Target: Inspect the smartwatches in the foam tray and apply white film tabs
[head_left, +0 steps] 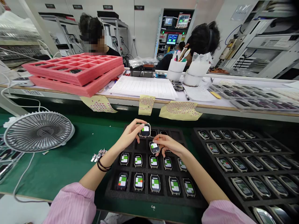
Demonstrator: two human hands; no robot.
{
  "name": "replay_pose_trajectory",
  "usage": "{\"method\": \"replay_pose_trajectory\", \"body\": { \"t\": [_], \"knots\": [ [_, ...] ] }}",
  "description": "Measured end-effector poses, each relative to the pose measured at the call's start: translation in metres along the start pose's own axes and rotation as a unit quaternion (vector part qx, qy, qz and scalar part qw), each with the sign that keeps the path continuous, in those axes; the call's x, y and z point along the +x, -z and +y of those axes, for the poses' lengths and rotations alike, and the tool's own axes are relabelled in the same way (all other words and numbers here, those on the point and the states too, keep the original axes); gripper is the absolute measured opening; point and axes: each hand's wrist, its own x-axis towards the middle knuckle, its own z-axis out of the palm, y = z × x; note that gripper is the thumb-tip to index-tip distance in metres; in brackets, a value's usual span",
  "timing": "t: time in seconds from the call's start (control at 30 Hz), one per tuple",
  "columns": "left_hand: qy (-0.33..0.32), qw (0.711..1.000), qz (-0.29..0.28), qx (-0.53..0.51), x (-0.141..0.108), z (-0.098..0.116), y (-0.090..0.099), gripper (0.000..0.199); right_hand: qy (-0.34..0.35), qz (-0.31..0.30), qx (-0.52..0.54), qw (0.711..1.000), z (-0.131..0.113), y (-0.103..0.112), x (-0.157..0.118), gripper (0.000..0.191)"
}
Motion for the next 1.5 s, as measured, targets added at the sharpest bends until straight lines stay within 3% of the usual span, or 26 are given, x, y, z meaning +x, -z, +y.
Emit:
{"method": "replay_pose_trajectory", "body": {
  "t": [0.23, 0.4, 1.17, 1.3, 1.4, 1.5],
  "knots": [
    [-0.025, 0.999, -0.025, 0.037, 0.000, -0.006, 0.001, 0.043, 0.123, 0.032, 0.033, 0.991, -0.011, -0.001, -0.012, 0.033],
    [-0.034, 0.998, -0.010, 0.052, -0.002, -0.008, -0.001, 0.041, 0.203, 0.058, 0.017, 0.977, -0.016, -0.010, -0.020, 0.031],
    [-0.013, 0.999, -0.003, 0.030, -0.002, 0.000, -0.003, 0.041, 0.247, 0.140, 0.022, 0.959, -0.015, -0.013, -0.022, 0.032],
    [-0.011, 0.998, -0.059, -0.034, -0.006, 0.005, 0.002, 0.048, 0.253, 0.133, 0.038, 0.958, -0.017, -0.012, -0.023, 0.028],
    [-0.014, 0.986, -0.136, -0.100, -0.009, 0.007, 0.008, 0.066, 0.242, 0.104, 0.070, 0.962, -0.020, -0.011, -0.026, 0.028],
    [-0.009, 0.975, -0.178, -0.134, -0.012, 0.009, 0.012, 0.077, 0.229, 0.080, 0.095, 0.965, -0.023, -0.009, -0.029, 0.029]
  ]
}}
